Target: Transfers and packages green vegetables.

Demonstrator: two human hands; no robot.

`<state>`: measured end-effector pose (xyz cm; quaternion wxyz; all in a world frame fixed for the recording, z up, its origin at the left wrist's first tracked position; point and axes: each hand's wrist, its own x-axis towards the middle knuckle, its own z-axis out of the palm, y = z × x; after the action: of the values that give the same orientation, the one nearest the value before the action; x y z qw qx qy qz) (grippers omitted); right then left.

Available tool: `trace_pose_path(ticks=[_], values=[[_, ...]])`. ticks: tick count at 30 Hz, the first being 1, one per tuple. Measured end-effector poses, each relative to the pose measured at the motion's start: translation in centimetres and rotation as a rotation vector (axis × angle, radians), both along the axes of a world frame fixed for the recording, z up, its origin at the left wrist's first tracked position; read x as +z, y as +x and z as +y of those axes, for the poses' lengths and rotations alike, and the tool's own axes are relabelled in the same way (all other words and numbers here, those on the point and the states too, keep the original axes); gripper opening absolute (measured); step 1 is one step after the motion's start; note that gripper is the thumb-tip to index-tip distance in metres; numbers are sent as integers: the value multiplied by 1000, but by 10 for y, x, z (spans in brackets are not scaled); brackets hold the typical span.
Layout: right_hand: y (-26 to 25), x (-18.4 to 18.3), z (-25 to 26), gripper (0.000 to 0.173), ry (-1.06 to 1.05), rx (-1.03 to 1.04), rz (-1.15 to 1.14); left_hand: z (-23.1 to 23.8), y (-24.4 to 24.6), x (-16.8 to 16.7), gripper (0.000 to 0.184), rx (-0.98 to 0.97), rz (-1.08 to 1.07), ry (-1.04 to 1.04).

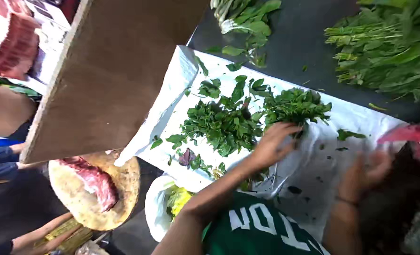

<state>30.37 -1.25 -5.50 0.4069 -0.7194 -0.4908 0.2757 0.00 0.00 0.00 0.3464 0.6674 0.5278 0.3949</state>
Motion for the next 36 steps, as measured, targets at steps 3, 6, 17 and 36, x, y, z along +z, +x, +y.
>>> trace_pose_path(ticks=[3,6,17,36], values=[[-33,-19,-139,65,-234,87,-112,-118,-124,-46,28,209,168,-174],[-66,-28,-212,57,-251,266,-186,-174,-220,-45,35,339,404,-268],[-165,26,8,63,-355,284,-300,-119,-207,-11,56,661,231,-666],[-257,32,6,93,-444,371,114,-48,-143,-50,82,185,-179,-451]])
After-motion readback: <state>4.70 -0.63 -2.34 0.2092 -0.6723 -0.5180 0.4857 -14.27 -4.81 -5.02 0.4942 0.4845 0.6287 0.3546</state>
